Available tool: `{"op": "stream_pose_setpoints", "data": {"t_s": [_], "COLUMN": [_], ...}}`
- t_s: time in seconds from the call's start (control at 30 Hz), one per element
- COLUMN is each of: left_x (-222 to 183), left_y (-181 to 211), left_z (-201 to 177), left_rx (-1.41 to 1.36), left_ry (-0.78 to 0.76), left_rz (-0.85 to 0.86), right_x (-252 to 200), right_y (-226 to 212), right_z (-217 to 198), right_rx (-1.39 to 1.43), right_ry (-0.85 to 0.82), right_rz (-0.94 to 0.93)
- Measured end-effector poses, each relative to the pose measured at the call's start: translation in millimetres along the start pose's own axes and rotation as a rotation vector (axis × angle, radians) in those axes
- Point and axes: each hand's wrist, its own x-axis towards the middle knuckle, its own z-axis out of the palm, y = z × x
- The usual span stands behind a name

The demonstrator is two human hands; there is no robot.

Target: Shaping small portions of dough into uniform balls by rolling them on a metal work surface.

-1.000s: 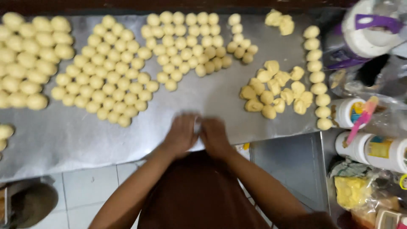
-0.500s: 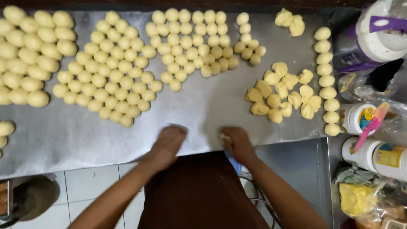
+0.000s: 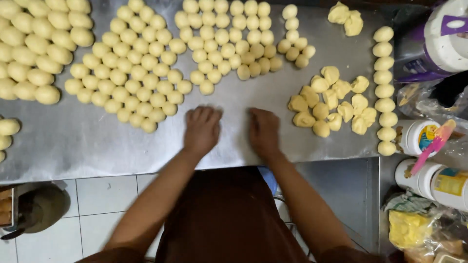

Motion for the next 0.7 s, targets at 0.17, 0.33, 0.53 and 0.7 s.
{"op": "stream_pose_setpoints", "data": {"t_s": [0.17, 0.33, 0.53, 0.7], "left_x": [-47.6, 11.9, -16.1, 23.3], "left_y": [17.3, -4.2, 8.2, 2.7], "left_z": [-8.9, 8.0, -20.7, -3.4], "left_rx": [-0.354, -0.068, -0.300, 0.012], "left_ry": [-0.109, -0.012, -0.153, 0.125], "left_rz": [0.117, -0.021, 0.061, 0.021], "right_x": [-60.1, 7.4, -43.7, 3.3], "right_y": [6.5, 2.8, 33.8, -2.4], "right_z": [18.0, 8.9, 26.8, 12.8], "right_rx": [0.438, 0.129, 0.280, 0.181], "right_ry": [-0.180, 0.060, -0.085, 0.179], "right_rz": [-0.019, -0.029, 0.008, 0.033]}}
